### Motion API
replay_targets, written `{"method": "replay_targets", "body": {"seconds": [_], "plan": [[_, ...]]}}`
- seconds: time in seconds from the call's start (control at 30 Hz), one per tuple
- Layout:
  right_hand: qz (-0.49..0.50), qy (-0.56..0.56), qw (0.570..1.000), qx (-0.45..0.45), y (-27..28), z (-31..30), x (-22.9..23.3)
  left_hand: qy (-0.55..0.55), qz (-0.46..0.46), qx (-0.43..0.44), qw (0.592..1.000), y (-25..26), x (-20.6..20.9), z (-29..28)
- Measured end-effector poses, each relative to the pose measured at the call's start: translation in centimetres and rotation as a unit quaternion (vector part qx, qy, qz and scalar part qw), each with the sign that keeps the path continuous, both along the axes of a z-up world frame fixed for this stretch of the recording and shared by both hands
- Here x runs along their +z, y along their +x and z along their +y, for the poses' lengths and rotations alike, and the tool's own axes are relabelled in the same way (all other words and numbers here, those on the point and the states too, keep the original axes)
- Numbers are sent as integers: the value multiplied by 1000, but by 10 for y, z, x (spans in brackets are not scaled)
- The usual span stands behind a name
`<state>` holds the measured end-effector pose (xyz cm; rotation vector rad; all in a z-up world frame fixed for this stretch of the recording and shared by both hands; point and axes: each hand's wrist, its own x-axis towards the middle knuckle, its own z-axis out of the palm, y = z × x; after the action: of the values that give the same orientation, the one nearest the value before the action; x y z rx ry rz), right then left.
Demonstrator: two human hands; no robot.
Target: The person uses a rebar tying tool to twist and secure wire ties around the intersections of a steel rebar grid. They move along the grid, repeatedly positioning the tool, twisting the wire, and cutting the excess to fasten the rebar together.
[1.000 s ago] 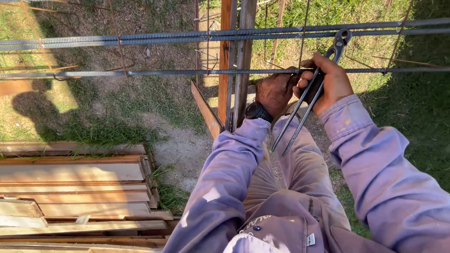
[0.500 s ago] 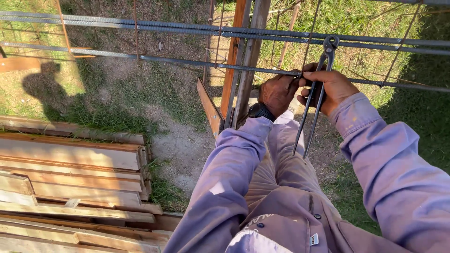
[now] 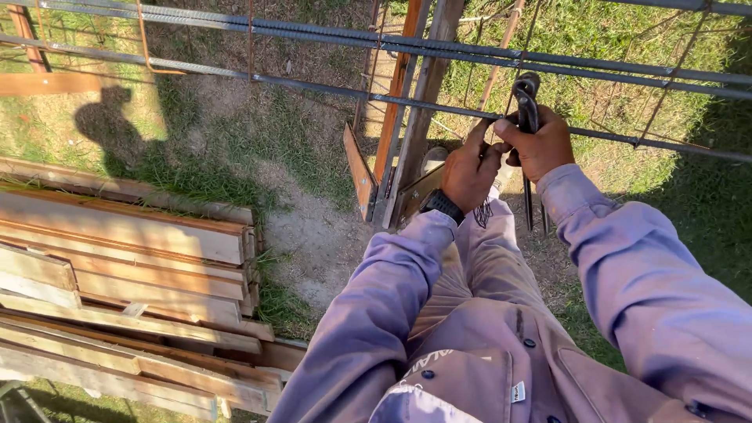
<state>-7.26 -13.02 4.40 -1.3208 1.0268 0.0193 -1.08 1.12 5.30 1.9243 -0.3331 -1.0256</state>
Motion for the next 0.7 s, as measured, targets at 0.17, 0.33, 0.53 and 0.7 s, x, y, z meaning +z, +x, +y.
{"method": "replay_targets", "body": {"seconds": [0.17,0.33,0.53,0.7], "plan": [[30,-112,993,19,-11,0,-39,-50,132,143,980,-16,26,-7],[25,-90,995,-14,-9,2,-62,40,93,89,991,16,87,-19],[-8,4,995,-97,9,11,-66,162,8,-68,984,42,76,-46],[105,-37,993,-46,14,11,-37,281,-8,-139,950,55,20,-59]]}}
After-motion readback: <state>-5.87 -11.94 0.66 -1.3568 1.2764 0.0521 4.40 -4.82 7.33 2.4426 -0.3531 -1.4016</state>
